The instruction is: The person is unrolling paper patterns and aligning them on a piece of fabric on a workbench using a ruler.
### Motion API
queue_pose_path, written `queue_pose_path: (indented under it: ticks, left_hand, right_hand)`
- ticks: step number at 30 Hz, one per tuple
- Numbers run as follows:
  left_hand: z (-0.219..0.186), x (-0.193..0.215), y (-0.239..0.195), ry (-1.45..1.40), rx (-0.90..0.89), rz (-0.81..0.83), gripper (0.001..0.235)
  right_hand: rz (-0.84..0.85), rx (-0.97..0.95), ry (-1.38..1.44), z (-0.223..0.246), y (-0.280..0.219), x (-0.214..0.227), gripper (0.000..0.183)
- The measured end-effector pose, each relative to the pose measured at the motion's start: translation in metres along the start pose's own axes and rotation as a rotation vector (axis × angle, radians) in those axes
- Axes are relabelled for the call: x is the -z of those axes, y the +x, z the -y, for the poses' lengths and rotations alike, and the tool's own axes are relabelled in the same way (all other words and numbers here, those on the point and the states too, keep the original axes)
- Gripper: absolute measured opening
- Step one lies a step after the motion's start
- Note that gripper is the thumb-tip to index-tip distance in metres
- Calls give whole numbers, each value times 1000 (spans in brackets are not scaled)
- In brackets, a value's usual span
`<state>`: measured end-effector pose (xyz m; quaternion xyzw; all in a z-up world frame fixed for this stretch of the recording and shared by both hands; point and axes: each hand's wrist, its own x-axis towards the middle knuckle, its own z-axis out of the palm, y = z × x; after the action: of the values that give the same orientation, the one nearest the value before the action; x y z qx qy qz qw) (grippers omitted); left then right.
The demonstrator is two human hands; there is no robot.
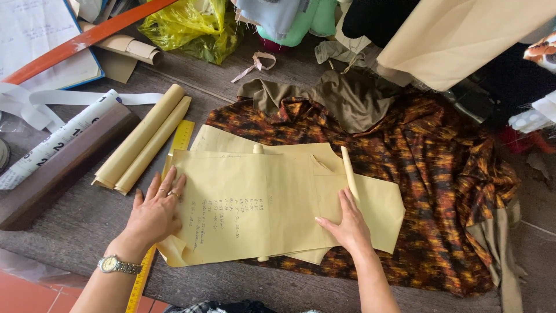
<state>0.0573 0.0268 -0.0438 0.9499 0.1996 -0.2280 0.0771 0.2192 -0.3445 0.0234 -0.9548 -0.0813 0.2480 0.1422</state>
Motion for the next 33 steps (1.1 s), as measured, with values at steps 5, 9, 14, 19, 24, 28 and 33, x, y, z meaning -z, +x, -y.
queue_pose_path:
  ticks: [5,9,14,19,24,28,33]
  left_hand:
    - [2,-4,2,2,3,2,109]
    - [3,-6,3,-4,1,2,111]
    - [3,-6,3,-6,-2,-2,112]
    - [1,-4,0,-2,-1,-16,111]
    - [4,2,-9,-84,-29,-65,109]
    - [11,4,-16,-130,-51,-77,108]
    - [15,10,-20,-333,-115,-77,94]
  right_hand:
    - [-10,-3,20,5,-2,2,95]
    - [-13,12,15,1,-1,1,98]
    - [-25,41,9,-4,0,-3,97]
    - [-33,37,17,-7,1,-5,98]
    - [-39,51,10,-10,4,-7,98]
    - [-28,60,7,-11,7,-9,99]
    - [59,-120,-53,-3,9,-7,100]
